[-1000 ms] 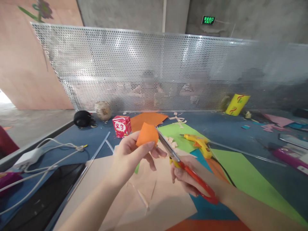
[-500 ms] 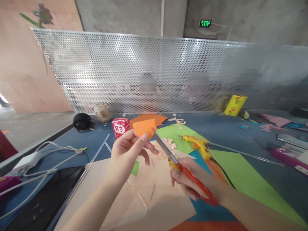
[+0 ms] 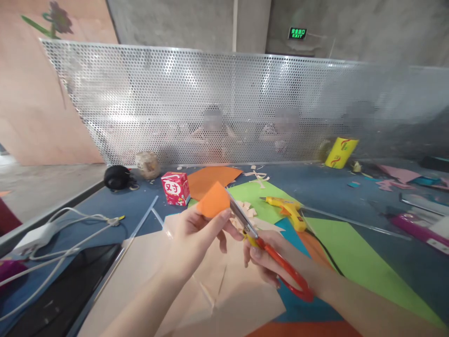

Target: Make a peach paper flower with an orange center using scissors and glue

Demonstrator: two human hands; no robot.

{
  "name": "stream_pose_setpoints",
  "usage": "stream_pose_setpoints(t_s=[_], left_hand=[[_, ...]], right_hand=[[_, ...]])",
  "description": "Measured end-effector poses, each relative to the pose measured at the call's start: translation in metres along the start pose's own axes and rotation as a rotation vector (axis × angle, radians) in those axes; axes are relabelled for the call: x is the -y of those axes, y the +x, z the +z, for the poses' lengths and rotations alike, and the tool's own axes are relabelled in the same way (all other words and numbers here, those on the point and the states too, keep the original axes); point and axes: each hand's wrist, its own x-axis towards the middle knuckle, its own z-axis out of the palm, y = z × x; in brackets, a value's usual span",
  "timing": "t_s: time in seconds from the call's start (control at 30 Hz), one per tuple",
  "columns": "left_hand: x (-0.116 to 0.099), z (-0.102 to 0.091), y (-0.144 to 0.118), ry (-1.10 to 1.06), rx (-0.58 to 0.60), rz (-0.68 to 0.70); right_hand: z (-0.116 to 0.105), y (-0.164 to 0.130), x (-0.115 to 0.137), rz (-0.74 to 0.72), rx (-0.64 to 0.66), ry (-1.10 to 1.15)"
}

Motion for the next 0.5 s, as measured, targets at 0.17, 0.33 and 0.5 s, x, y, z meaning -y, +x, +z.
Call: stream_pose_setpoints(t_s=[0.17, 0.33, 0.5], left_hand=[[0.0019, 0.0031, -0.0007, 0.005, 0.017, -0.040], [0.0021, 0.0011, 0.0001, -0.017, 0.025, -0.026], [0.0049, -0.0027, 0.0009, -0.018, 0.011, -0.007]], right_hand=[[-0.0004, 0.0000, -0.0025, -0.010, -0.007, -0.020], [-0.0012, 0.0002, -0.0058, 0.003, 0.001, 0.000], [-0.0001, 0.0002, -0.0031, -0.010, -0.013, 0.021]])
